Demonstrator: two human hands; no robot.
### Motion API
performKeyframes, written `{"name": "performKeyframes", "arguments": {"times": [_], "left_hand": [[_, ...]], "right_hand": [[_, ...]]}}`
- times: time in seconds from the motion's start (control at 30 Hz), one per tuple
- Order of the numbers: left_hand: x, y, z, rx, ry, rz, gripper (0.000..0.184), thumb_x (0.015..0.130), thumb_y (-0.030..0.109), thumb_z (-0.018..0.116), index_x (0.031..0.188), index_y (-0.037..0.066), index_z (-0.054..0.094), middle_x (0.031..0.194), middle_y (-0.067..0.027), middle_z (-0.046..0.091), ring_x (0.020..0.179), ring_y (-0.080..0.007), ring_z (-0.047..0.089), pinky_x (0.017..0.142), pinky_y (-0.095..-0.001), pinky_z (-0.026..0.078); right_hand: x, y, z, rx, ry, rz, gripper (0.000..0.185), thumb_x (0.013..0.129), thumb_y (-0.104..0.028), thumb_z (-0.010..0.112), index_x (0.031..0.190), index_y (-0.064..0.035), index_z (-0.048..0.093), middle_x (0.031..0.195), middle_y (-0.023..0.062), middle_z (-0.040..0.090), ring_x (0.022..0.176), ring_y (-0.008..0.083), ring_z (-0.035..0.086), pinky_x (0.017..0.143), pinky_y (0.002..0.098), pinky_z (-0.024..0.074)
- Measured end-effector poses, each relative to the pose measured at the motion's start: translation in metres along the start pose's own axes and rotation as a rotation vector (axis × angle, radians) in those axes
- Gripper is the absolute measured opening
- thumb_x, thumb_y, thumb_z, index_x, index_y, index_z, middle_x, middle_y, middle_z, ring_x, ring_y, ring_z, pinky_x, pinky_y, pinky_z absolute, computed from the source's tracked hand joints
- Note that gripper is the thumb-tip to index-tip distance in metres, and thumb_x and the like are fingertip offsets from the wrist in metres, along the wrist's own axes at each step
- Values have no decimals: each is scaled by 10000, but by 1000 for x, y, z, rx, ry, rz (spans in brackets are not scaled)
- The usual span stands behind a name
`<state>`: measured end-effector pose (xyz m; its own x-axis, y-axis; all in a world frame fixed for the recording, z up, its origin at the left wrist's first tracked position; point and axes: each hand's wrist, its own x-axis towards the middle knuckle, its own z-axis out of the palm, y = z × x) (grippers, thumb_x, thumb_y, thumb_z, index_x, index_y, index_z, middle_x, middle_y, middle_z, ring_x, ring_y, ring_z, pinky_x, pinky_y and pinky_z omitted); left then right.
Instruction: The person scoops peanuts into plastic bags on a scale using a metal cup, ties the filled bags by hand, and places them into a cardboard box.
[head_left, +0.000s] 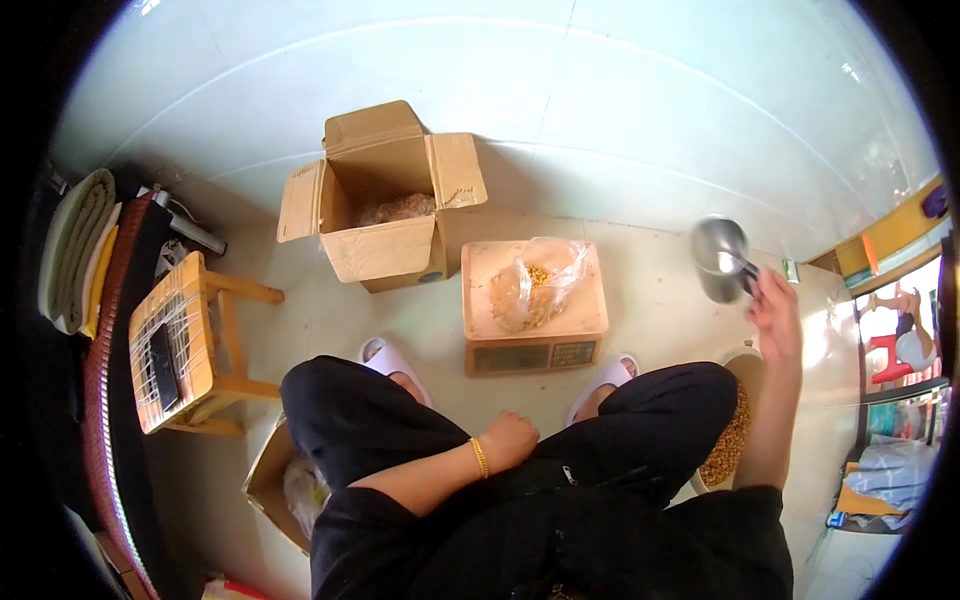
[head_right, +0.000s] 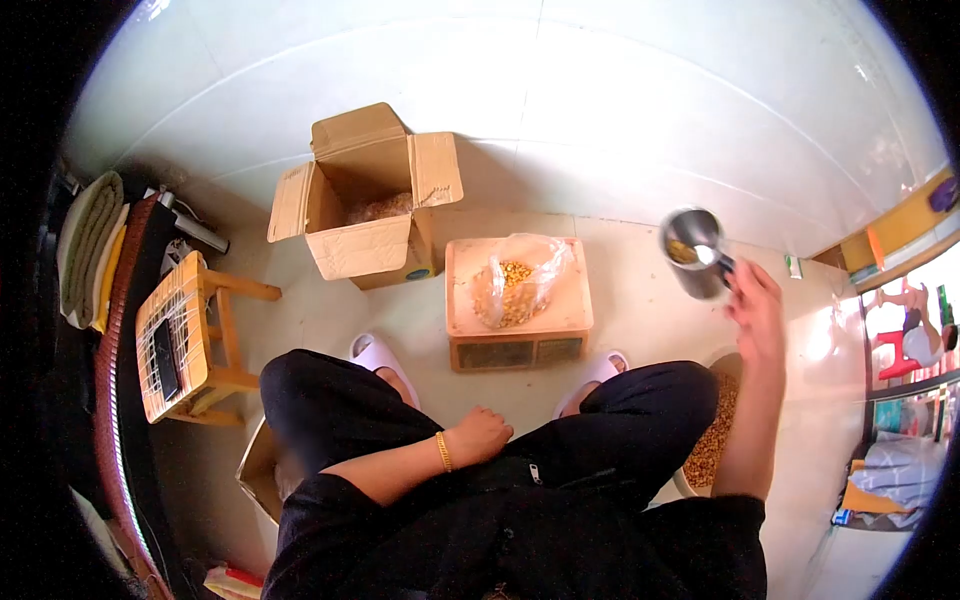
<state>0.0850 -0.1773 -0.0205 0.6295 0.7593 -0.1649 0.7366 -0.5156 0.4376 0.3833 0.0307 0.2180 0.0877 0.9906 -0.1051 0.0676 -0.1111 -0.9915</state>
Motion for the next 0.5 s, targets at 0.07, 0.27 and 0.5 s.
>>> {"name": "performKeyframes", "arguments": {"times": [0.07, 0.27, 0.5], "left_hand": [[-1, 0, 1, -5, -18, -1, 143, 796, 154, 497, 790, 62, 607, 763, -114, 607, 758, -287, 611, 709, -404, 454], [1, 0, 1, 0, -99, 25, 143, 796, 148, 498, 811, 56, 606, 784, -125, 612, 771, -299, 613, 714, -415, 460], [5, 4, -22, 47, -116, 11, 137, 789, 146, 520, 845, 64, 615, 800, -133, 620, 799, -315, 618, 716, -422, 477]], "right_hand": [[-21, 6, -43, -18, 182, -28, 194, 889, -259, 593, 939, -71, 599, 694, -52, 504, 543, 17, 396, 475, 193, 341], [-71, 96, -173, -472, 555, 79, 295, 856, -327, 616, 880, -33, 621, 789, 2, 576, 643, 83, 480, 521, 221, 381], [-111, 241, -187, -1275, 139, 355, 295, 762, -260, 668, 793, 33, 656, 630, 113, 624, 629, 174, 632, 589, 326, 501]]}}
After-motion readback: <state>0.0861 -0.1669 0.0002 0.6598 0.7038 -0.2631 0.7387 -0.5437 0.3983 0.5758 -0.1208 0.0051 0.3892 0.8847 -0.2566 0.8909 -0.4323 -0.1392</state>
